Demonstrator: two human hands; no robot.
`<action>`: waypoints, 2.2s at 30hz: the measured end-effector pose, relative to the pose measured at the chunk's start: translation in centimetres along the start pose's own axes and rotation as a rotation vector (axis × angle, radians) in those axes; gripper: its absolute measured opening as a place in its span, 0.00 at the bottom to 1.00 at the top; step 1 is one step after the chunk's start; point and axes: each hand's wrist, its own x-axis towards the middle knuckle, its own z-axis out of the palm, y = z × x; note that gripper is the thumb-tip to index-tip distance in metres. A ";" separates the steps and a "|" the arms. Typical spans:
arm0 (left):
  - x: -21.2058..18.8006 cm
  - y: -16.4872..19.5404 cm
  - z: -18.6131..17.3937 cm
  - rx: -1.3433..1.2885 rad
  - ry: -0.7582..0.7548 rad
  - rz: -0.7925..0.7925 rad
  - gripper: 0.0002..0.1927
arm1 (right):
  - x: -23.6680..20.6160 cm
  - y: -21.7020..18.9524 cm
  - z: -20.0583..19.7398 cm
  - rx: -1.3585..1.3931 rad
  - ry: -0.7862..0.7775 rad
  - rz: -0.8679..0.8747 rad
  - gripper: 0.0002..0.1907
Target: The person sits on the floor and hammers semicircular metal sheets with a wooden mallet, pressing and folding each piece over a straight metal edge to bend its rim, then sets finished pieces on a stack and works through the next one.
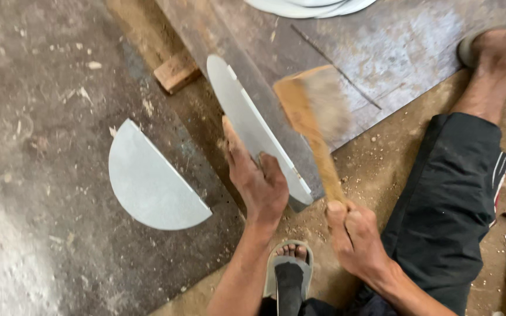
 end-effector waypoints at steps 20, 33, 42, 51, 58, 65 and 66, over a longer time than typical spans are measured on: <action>-0.3 0.2 0.0 0.092 0.028 0.060 0.37 | 1.1 0.8 0.9 0.077 0.067 -0.050 0.22; -0.2 0.2 0.1 0.000 0.004 0.018 0.41 | 4.1 0.8 1.7 -0.136 -0.078 -0.264 0.22; 0.3 0.5 0.1 0.038 -0.005 0.009 0.40 | 6.0 -0.1 2.0 -0.154 -0.130 -0.245 0.24; 0.4 0.7 0.0 0.032 0.005 0.012 0.40 | 7.5 -0.8 2.8 -0.171 -0.131 -0.254 0.27; 0.8 0.7 0.0 0.051 0.007 -0.051 0.40 | 9.2 -1.6 3.4 -0.134 -0.102 -0.337 0.23; 1.0 0.7 0.2 -0.066 -0.001 -0.111 0.41 | 10.4 -0.7 3.7 -0.041 0.047 -0.251 0.28; 1.1 0.7 0.2 -0.065 -0.011 -0.077 0.41 | 10.5 -0.7 3.6 -0.082 -0.034 -0.309 0.25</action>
